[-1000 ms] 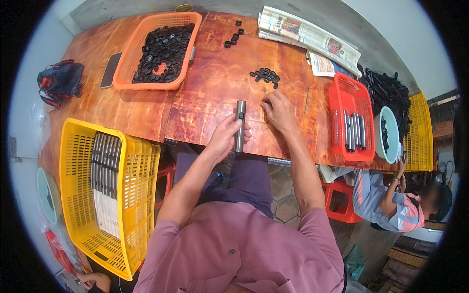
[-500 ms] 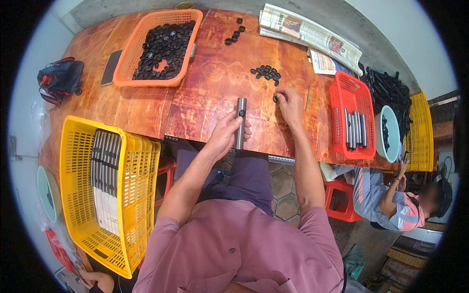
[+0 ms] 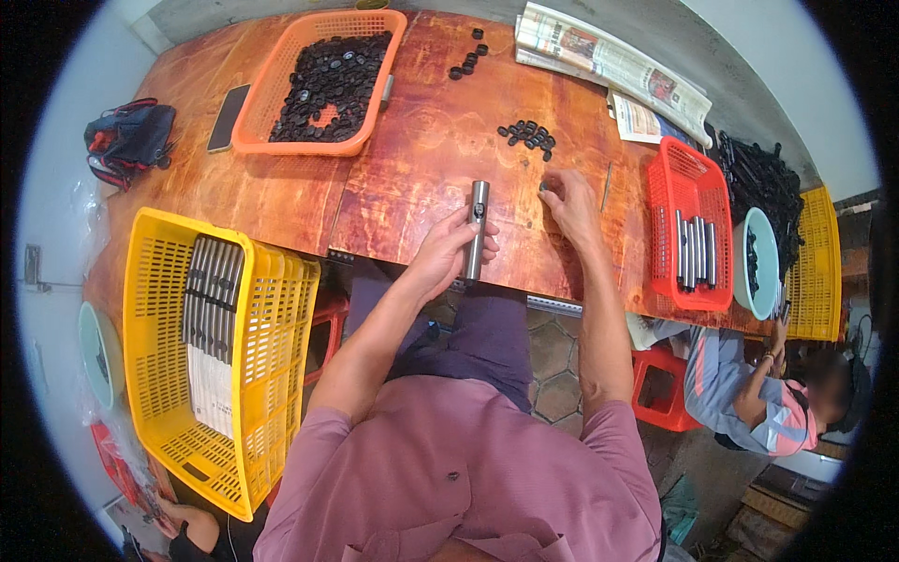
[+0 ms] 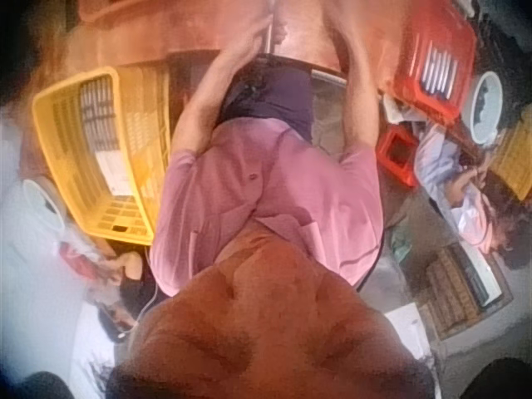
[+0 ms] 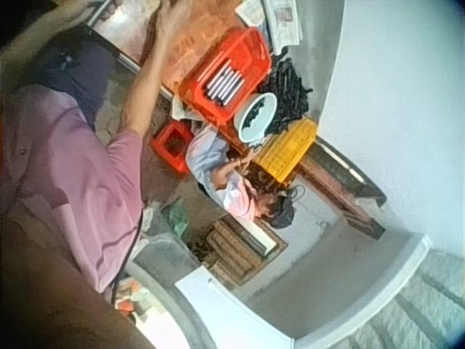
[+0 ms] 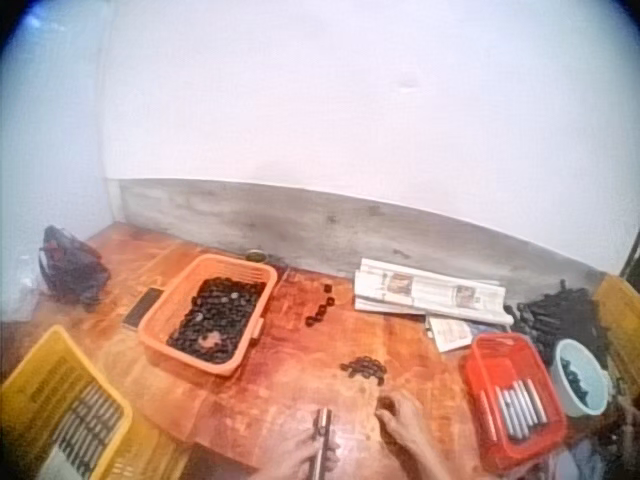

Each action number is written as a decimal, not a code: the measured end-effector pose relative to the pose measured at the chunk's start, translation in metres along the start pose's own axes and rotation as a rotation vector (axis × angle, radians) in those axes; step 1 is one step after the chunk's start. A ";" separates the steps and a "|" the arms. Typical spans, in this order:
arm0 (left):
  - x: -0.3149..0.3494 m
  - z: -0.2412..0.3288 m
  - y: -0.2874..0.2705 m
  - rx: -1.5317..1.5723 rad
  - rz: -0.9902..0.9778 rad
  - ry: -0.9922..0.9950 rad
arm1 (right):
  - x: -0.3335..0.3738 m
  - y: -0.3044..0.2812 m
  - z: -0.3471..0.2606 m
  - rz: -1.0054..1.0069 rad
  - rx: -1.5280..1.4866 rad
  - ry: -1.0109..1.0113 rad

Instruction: The person repeatedly picks small black caps from a table and inserts them into cylindrical metal rods, then places the assembled units into a yellow basket. The person also picks up and repositions the metal rods and occasionally moves the basket.

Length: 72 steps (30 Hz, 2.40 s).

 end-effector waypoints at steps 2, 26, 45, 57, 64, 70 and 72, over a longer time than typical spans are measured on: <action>0.000 0.000 0.002 0.011 0.001 0.006 | 0.000 -0.001 0.000 -0.029 0.059 -0.005; 0.000 -0.002 0.001 0.089 -0.035 0.051 | 0.031 0.020 -0.107 0.041 -0.007 -0.497; 0.037 -0.024 0.023 0.053 0.047 -0.252 | 0.051 0.020 -0.095 -0.265 -1.019 0.339; 0.038 -0.029 0.023 -0.106 0.014 -0.121 | 0.055 0.021 -0.091 -0.155 -1.157 0.263; 0.041 -0.023 0.034 -0.270 0.066 -0.051 | 0.052 0.005 -0.087 -0.047 -1.211 0.218; 0.044 -0.017 0.032 -0.345 0.067 -0.044 | 0.052 -0.005 -0.093 -0.079 -1.154 0.228; 0.046 -0.013 0.033 -0.369 0.074 -0.048 | 0.052 -0.004 -0.093 -0.091 -1.137 0.219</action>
Point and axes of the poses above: each hand's wrist, its own x-axis away from the middle knuckle, its own y-axis out of the palm, z = x × y, the point moved 1 cm from there along -x, towards the middle knuckle, and after that the axes turned 12 degrees about -y, right-handed, at the moved point
